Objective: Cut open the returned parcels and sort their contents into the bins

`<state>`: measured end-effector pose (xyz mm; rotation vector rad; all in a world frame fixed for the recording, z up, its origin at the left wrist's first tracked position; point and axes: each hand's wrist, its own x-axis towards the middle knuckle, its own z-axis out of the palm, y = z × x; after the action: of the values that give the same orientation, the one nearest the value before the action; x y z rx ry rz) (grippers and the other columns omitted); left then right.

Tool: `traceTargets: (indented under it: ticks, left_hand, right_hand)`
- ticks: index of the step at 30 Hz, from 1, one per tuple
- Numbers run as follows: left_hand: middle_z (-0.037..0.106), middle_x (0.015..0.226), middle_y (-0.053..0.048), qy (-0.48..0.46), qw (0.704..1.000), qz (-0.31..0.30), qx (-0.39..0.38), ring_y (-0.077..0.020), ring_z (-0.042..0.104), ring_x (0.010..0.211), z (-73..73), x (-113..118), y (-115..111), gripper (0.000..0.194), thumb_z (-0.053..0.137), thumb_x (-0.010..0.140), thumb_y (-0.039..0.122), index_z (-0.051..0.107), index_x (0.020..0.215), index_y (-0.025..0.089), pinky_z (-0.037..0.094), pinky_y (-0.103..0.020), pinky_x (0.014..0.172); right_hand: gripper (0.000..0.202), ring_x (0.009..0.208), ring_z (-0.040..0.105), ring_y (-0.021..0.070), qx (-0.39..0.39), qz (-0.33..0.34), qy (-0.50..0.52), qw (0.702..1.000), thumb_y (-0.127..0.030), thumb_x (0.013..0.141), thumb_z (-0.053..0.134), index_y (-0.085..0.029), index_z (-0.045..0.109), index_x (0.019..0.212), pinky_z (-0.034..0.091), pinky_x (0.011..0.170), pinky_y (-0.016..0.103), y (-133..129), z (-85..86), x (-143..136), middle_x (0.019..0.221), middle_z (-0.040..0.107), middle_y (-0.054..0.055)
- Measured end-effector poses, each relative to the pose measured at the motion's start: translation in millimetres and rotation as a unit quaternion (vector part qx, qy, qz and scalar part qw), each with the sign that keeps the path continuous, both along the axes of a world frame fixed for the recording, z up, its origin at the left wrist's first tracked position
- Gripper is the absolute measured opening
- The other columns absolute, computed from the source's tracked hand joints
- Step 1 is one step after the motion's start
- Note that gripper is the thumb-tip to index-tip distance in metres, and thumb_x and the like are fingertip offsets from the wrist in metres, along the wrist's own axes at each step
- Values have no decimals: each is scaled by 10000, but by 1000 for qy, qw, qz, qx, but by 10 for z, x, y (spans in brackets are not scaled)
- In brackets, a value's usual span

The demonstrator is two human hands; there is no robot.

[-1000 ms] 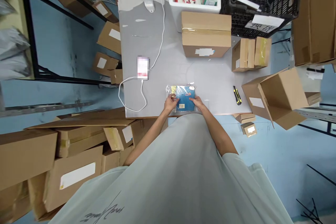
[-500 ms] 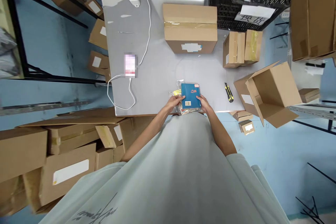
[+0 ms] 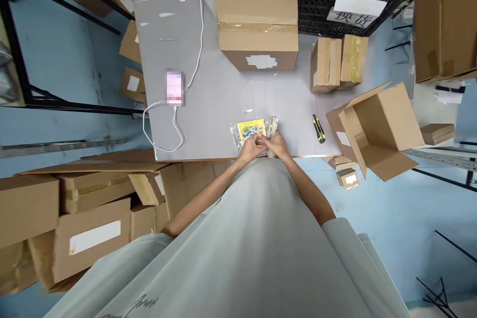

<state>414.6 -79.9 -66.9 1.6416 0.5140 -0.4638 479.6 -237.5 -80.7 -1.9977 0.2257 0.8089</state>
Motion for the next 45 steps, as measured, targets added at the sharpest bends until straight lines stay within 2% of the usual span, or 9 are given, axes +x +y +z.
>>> traceTargets:
  ticks: [4,11,16,24,29,35,39,42,45]
  left_hand:
    - [837,1381,-182,-49,990,-120,55,-369,777,1375,-128,3,-83,454,736,912,280,799,1346,163,618,-540,1219]
    - [205,1996,-212,-14,876,-382,294,-529,112,1857,-353,21,-59,889,748,1014,257,460,1852,190,204,-789,1458]
    - [9,2016,-211,20,857,-402,322,-611,-17,1840,-434,-25,-280,1111,906,944,428,362,1902,287,158,-898,1395]
    - [70,1995,-252,-80,837,-444,310,-505,-3,1872,-533,28,-420,1019,761,964,352,384,1870,77,-35,-764,1473]
    - [57,2000,-253,-48,838,-436,324,-556,-27,1858,-565,42,-193,1018,805,887,276,471,1829,84,38,-857,1436]
    - [85,1998,-260,-15,841,-411,352,-550,11,1860,-497,15,549,1015,836,854,241,508,1803,98,103,-814,1455]
    - [156,1983,-286,33,889,-331,314,-544,48,1859,-322,87,781,1019,869,831,290,535,1767,64,114,-744,1486]
    - [378,1917,-286,32,978,-161,131,-472,343,1813,-126,202,726,929,816,936,474,559,1744,93,368,-619,1453]
    - [763,1583,-237,26,988,-15,-152,-403,772,1434,96,287,620,815,840,920,692,726,1550,187,650,-553,1200]
  right_hand:
    - [221,1179,834,384,-129,-16,-8,992,-399,966,786,-257,714,1120,643,1066,466,-207,59,119,1100,871,120]
    - [219,859,748,303,-156,-29,-47,986,-478,974,709,-281,621,937,621,909,415,-614,216,93,854,795,54]
    - [241,1029,803,353,-177,-52,-101,978,-514,1010,664,-276,637,1043,617,996,454,-833,380,-60,1081,856,131]
    - [236,1111,831,384,-205,-51,-81,974,-511,1004,681,-287,607,1017,635,1032,469,-790,323,-97,1098,869,166]
    - [326,1164,841,386,-181,-113,-125,969,-580,973,668,-270,651,1073,660,1067,505,-966,322,-70,1147,881,189]
    - [584,1163,845,380,-29,-149,-148,977,-725,845,794,-210,739,1115,670,1106,548,-1366,562,215,1243,892,213]
    - [607,1185,840,378,102,-148,-82,980,-712,768,922,-220,795,1100,674,1126,562,-1177,754,231,1192,906,150]
    - [636,1157,850,379,178,-158,5,971,-713,721,975,-225,808,1093,704,1067,557,-862,869,147,1086,905,114]
    - [667,1113,862,368,215,-149,67,963,-710,676,1013,-229,808,1090,718,1017,524,-610,979,77,1074,909,97]
